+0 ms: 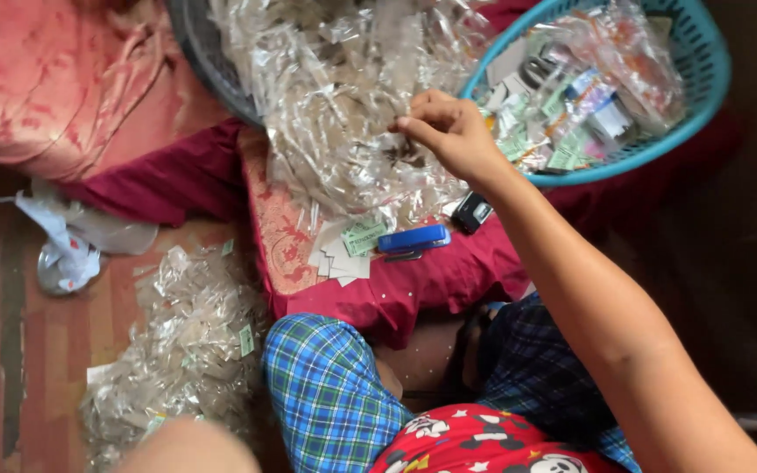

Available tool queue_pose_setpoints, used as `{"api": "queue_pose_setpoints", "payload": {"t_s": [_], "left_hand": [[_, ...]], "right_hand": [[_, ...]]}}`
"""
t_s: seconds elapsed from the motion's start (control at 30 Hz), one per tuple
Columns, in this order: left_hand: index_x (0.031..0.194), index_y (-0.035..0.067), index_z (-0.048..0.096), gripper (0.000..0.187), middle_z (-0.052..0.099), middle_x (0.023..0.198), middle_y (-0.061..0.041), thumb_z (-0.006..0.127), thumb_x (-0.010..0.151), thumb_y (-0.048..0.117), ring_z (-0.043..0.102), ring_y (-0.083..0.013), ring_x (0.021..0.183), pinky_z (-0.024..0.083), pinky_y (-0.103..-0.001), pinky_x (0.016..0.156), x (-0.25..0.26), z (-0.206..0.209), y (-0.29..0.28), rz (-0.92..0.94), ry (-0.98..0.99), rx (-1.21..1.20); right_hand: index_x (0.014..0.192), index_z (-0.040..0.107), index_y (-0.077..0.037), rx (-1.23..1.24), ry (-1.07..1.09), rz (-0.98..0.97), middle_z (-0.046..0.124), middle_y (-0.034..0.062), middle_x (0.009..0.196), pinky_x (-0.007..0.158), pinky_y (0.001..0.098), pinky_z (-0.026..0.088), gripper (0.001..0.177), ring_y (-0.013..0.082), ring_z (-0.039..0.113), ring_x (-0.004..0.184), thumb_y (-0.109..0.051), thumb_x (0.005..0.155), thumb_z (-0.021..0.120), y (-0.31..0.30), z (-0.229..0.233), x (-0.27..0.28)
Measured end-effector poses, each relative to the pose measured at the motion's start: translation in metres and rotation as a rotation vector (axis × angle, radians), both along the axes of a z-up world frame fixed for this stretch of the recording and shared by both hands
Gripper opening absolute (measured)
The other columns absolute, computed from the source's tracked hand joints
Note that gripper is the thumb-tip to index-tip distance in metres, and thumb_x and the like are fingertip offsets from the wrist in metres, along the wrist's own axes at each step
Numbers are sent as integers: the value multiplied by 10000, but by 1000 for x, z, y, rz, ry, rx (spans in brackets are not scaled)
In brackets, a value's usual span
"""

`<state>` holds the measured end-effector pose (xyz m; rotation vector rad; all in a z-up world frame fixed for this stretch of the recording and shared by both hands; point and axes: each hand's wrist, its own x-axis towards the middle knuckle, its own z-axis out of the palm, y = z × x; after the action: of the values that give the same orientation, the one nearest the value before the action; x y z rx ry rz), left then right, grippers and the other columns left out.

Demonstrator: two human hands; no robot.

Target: Manually packaging small items by inserting cards into plastic bags and stapling them shut.

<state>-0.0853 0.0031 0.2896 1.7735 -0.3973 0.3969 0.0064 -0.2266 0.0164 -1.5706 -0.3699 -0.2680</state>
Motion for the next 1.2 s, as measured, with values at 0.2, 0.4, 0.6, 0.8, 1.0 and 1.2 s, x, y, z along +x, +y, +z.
{"api": "queue_pose_setpoints", "payload": {"t_s": [0.2,0.4,0.6,0.8,1.0,1.2], "left_hand": [[1471,82,379,720,477,1477,-114,572,964,555,523,-223,1312,491,-334,1120,34,-146,-33,33,-53,-15],[1393,-37,502,701,619,1297,-286,770,929,416,587,-399,1241,490,-463,1028,83,-257,-66,-95,298,-334],[1086,33,727,211,776,986,-182,767,937,177,749,-205,914,629,-316,777,104,-297,-75,-16,375,-590],[1146,18,686,262,767,1034,-207,770,935,148,735,-262,1020,600,-398,925,95,-291,-65,13,350,-644],[1041,67,688,238,759,864,-133,793,919,243,710,-163,776,574,-290,715,63,-272,-56,26,382,-575],[932,129,715,188,704,678,-7,860,839,203,621,-37,559,514,-197,500,63,-298,-68,13,404,-516]], "right_hand": [[907,783,-55,-16,90,98,627,46,955,799,256,509,106,122,598,855,-121,969,730,-2,20,-15],[850,789,-46,-51,64,82,636,65,939,904,328,485,113,151,599,920,-100,931,731,19,15,-24],[856,811,-56,-114,156,81,646,71,939,849,322,489,122,166,595,908,-142,925,759,29,-9,-19],[823,826,-104,-359,157,135,674,128,1087,872,410,483,134,307,647,985,-206,896,779,20,10,-19],[837,761,-60,-257,247,54,668,130,888,746,377,443,290,243,603,799,-341,905,784,7,0,-2],[1017,758,-37,24,217,-1,674,101,966,737,277,457,269,149,584,860,-288,927,796,33,4,-8]]}}
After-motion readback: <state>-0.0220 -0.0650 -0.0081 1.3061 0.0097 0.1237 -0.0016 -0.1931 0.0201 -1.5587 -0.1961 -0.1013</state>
